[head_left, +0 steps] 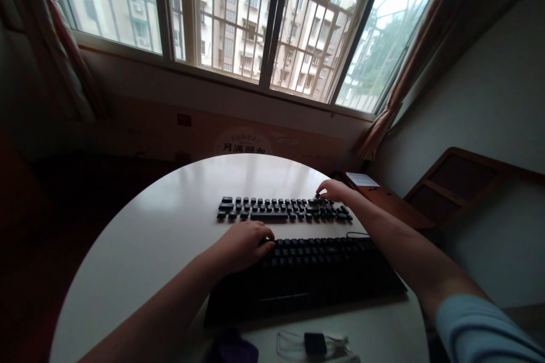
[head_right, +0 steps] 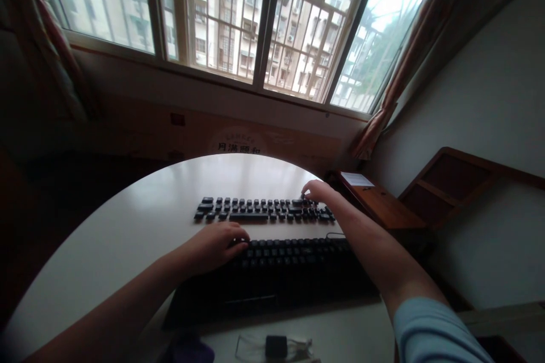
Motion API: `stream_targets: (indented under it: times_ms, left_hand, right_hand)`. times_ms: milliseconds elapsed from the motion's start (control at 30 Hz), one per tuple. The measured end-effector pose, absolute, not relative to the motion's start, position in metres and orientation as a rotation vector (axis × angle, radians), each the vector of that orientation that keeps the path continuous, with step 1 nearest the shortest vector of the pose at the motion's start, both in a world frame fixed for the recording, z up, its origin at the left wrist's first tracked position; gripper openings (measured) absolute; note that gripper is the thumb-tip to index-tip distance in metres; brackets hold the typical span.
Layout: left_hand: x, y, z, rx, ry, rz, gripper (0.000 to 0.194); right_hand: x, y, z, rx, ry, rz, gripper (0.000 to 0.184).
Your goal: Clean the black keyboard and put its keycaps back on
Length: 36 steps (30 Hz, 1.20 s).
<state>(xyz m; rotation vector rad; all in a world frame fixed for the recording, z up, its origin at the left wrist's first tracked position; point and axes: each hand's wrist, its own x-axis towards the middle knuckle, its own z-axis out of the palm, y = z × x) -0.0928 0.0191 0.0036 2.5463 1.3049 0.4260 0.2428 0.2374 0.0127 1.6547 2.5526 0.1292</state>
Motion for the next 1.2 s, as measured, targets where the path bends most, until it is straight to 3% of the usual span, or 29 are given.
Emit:
stream_targets:
  times_ms: [233, 433, 600, 767, 1200]
  left_hand:
    - [-0.091, 0.018, 0.007, 2.53, 1.315, 0.406, 0.026]
    - [-0.091, 0.021, 0.007, 2.527, 1.313, 0.411, 0.027]
    - [-0.091, 0.024, 0.003, 2.542, 1.306, 0.409, 0.028]
    - [-0.089, 0.026, 0.0, 2.546, 1.308, 0.414, 0.029]
    - [-0.087, 0.024, 0.007, 2.542, 1.334, 0.419, 0.031]
  right_hand:
    - [0.234, 0.225, 0.025, 1.725, 2.68, 0.194, 0.019]
    - [0.252, 0.161, 0.049, 1.814, 2.921, 0.301, 0.025]
    - [0.292, 0.053, 0.02, 1.84, 3.241, 0.268, 0.022]
    - [0.309, -0.018, -0.02, 1.962, 3.146, 0.319, 0.025]
    - [0.28, -0.024, -0.023, 1.945, 3.051, 0.409, 0.02]
